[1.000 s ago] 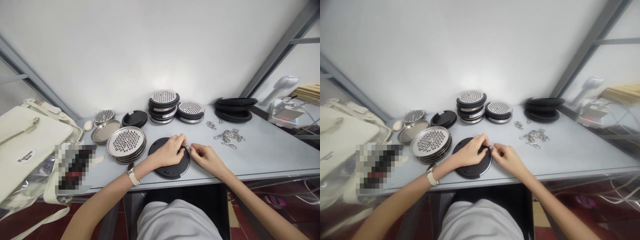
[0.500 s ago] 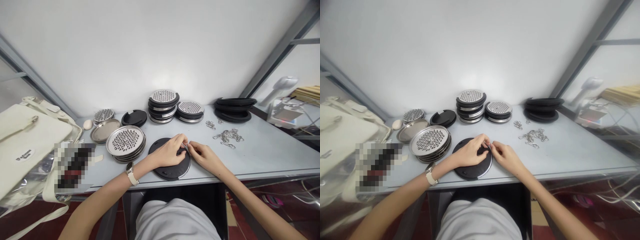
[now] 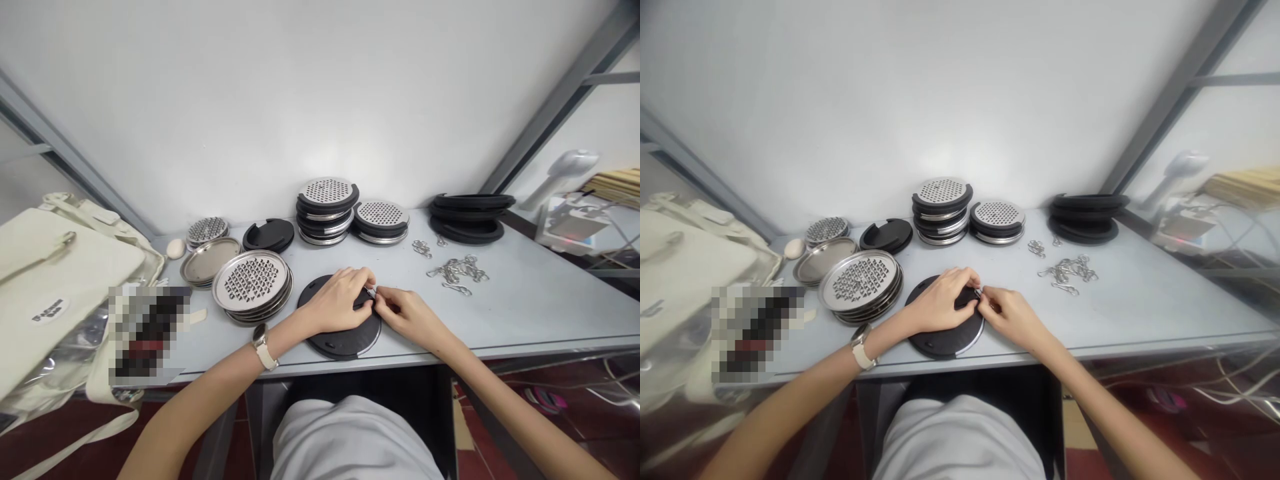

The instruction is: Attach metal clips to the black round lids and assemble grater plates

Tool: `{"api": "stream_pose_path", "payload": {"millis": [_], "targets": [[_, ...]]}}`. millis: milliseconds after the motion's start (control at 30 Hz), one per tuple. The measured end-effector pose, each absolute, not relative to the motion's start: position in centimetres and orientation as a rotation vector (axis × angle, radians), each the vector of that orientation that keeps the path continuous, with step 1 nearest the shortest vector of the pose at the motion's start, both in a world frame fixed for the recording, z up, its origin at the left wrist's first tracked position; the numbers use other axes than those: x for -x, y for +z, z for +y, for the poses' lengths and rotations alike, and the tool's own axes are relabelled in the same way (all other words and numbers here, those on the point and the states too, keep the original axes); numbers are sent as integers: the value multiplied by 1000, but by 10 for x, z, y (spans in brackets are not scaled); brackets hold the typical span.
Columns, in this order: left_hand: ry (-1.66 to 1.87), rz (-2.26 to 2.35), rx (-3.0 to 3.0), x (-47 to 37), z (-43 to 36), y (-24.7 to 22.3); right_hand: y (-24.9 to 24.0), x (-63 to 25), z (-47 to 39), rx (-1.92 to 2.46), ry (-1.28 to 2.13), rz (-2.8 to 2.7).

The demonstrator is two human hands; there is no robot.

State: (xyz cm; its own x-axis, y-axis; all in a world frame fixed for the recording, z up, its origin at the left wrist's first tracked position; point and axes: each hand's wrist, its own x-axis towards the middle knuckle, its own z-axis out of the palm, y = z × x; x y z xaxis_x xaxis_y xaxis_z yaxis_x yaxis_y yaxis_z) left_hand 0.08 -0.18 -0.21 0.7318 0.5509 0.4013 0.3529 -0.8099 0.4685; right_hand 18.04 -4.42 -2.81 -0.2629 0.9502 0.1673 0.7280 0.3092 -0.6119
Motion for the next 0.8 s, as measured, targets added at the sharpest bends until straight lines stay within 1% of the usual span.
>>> {"api": "stream_pose_path", "payload": {"millis": [433,800], "targets": [[781,619,-2454,-1,-1,-6,-28,-181,-44,1453,552,-2080],[786,604,-2426,-1,0,-6,-27,-179,-45,1444,597,-2044]]}}
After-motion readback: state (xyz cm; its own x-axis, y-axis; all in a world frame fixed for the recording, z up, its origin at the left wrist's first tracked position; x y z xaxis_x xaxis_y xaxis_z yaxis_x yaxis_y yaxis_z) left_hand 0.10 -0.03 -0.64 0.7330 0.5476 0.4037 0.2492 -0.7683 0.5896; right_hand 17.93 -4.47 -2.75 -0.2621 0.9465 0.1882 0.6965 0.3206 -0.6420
